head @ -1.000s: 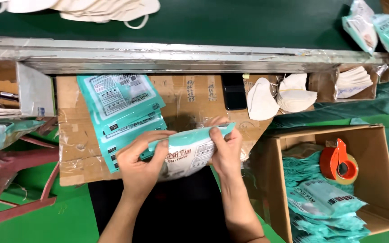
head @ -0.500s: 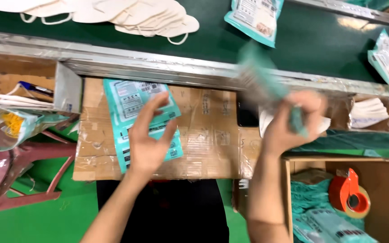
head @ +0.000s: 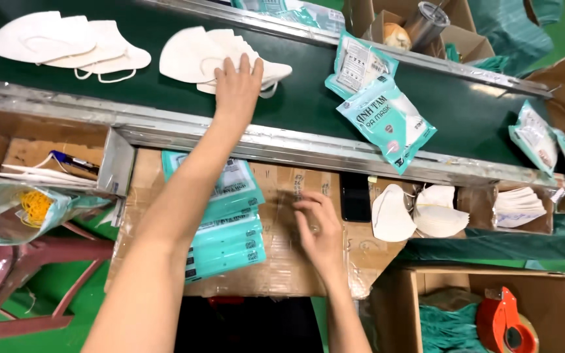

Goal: The person takes stacks of white face masks and places them into teal and white plastic packages by hand.

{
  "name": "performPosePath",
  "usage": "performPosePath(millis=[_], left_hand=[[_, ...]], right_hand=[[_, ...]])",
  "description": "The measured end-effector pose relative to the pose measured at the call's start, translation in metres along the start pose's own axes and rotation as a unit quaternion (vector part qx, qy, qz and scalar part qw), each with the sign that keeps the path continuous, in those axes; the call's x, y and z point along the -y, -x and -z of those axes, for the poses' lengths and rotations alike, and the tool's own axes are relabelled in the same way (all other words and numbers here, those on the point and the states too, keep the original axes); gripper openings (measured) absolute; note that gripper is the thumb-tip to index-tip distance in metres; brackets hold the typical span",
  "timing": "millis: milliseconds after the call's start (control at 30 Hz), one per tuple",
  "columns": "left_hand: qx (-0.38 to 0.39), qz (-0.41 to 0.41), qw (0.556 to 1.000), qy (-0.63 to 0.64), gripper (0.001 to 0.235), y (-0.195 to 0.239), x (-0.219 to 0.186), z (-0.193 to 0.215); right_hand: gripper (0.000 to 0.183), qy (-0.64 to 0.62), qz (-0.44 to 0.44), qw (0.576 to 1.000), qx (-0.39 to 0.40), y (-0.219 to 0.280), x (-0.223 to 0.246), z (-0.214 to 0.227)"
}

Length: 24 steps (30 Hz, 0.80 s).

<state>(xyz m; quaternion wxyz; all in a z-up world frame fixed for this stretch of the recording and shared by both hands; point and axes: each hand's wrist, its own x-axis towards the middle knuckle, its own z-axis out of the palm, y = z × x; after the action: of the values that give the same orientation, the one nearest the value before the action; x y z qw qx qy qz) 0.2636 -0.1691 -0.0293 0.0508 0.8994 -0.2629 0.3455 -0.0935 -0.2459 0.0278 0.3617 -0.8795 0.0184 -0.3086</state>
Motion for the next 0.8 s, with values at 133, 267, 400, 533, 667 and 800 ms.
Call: performPosePath(millis=[133,267,400,533,667,800], left_hand=[[0.092,-0.036,0.993,0.059,0.047,0.008,0.012,0.048],[-0.046,-0.101,0.989,0.095,0.045,0.012,0.012,0.084],[-0.027,-0.050,0.994,0.096,0.048,-0.001,-0.002,0.089],[0.001,-0.075,0.997,-0.024,0.023,-0.007,-0.009,0.047],[0.068,-0.134,0.976,0.156,0.027,0.016,-0.038,0.086],[0.201,-0.312,0.835,0.406,0.041,0.073,-0.093,0.267]], right_hand=[[0.017,-0.003,-0.028,0.999,-0.027,-0.004,-0.015,0.034],[0.020,-0.079,-0.091,0.989,-0.091,-0.007,-0.025,0.046],[0.023,-0.072,-0.042,0.995,-0.059,0.002,-0.029,0.021],[0.024,-0.046,-0.002,0.999,-0.014,0.021,-0.021,0.027],[0.038,-0.039,-0.065,0.995,-0.069,0.017,-0.022,0.063],[0.060,0.057,0.021,0.996,-0.067,-0.001,0.007,0.086]])
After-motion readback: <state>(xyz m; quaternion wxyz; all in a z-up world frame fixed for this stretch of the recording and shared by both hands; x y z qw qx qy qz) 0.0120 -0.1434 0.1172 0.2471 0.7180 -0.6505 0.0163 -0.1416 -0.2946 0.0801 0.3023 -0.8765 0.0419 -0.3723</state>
